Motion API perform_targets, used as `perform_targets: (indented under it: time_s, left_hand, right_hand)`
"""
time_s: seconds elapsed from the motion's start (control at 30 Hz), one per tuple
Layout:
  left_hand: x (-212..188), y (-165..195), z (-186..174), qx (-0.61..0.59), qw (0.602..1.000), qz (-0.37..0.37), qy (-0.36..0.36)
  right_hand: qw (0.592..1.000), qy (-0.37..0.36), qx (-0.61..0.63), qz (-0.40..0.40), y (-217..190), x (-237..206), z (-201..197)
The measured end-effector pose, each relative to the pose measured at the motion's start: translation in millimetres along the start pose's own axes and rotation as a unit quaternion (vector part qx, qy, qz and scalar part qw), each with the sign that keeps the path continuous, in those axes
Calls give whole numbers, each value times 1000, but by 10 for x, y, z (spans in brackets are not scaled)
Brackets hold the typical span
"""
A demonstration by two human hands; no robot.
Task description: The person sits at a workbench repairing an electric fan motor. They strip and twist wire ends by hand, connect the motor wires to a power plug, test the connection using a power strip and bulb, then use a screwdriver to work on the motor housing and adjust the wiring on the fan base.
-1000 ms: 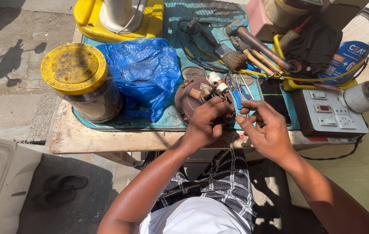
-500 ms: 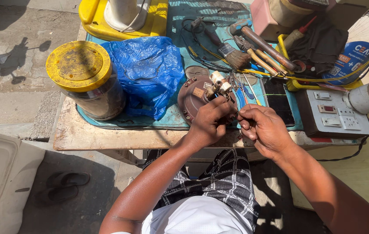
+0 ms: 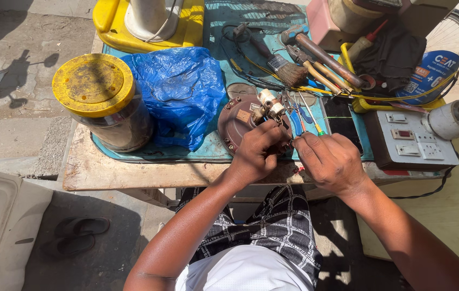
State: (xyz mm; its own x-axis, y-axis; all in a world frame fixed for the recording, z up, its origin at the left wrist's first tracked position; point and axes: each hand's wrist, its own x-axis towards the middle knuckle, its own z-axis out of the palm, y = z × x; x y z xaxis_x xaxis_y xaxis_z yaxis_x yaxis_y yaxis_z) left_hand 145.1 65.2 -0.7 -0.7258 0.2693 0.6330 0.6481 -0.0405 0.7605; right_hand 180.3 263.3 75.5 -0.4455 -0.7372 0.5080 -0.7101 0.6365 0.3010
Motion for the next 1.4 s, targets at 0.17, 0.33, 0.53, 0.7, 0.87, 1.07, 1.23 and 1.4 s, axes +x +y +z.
perform_targets:
  time_s: [0.17, 0.33, 0.53, 0.7, 0.87, 1.07, 1.23, 1.4]
  left_hand:
    - [-33, 4, 3, -16, 1000, -3, 9]
    - [-36, 5, -5, 7, 1000, -3, 5]
    - [-14, -8, 5, -2, 1000, 9, 14]
    - [-28, -36, 1, 3, 1000, 15, 10]
    - [-36, -49, 4, 13, 1000, 5, 13]
    - [-32, -39, -4, -27, 1000, -2, 5]
    - [-20, -31, -7, 2, 1000, 0, 3]
    - [-36, -31, -6, -2, 1000, -6, 3]
  right_hand:
    - [747, -59, 471, 466, -94, -174, 323]
    - [567, 0, 637, 522, -131, -181, 275]
    - [997, 47, 23, 47, -69, 5, -16]
    - [999, -15, -43, -8, -2, -25, 49]
    - [800, -24, 416, 431, -126, -182, 365]
    - [744, 17, 500, 443, -174, -206, 231]
    - [999, 30, -22, 25, -110, -39, -6]
    - [999, -16, -39, 7, -33, -15, 24]
